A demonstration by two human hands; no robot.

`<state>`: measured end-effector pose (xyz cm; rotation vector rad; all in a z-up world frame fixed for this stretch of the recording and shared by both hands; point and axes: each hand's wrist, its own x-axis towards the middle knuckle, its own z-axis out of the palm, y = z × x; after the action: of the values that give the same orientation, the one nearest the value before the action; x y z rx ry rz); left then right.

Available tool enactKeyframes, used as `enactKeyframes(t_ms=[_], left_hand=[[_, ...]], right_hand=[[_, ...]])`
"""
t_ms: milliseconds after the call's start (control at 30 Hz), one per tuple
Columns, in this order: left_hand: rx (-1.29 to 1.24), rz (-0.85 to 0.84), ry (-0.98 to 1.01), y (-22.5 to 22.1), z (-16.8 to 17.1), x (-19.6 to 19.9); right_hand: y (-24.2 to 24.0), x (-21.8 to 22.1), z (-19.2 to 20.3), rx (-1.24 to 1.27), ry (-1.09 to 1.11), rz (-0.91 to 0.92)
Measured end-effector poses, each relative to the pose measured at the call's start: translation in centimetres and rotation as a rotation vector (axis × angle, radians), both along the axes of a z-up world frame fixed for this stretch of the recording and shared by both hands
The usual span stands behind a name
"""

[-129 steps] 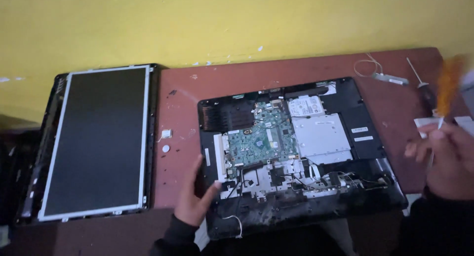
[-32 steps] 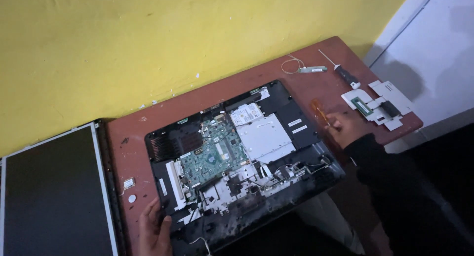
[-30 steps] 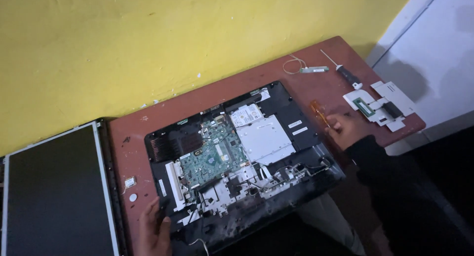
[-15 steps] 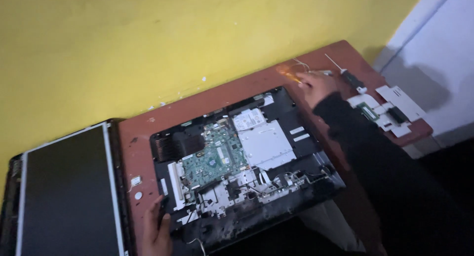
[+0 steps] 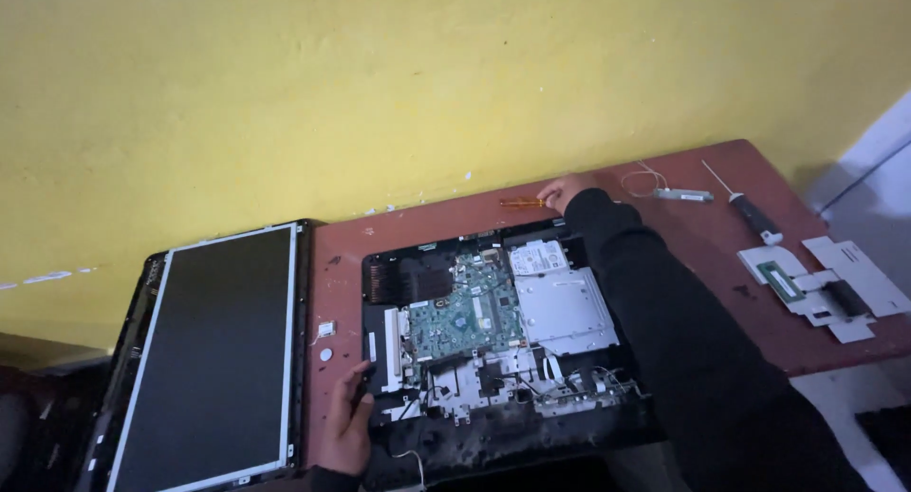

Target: Disassembling a laptop to remove internal components using a screwdriver on a workbench.

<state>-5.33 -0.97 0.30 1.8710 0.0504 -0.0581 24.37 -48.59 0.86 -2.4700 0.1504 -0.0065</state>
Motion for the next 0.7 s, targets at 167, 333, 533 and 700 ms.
enactKeyframes(t_ms=[167,333,533,700], left_hand=[[0.063,0.0,-0.083,1.0,-2.1,1.3],[0.868,0.197,-0.471,-3.6,0.6,2.2],[0.879,-0.539,0.048,-17.9,11.2,2.5],[0.985,-0.708,-0.098,-21.0,5.1,4.2]], right_hand=[[-0.8,-2.8,2.4,-0.056,-0.227,0.087],[-3.0,-14.6,8.4,0.09,-0.314,0.033],[-4.9,-23.8,7.0,0.268,0.113,-0.245],[-6.8,-24.7,-1.1,0.6,-0.034,-0.357]])
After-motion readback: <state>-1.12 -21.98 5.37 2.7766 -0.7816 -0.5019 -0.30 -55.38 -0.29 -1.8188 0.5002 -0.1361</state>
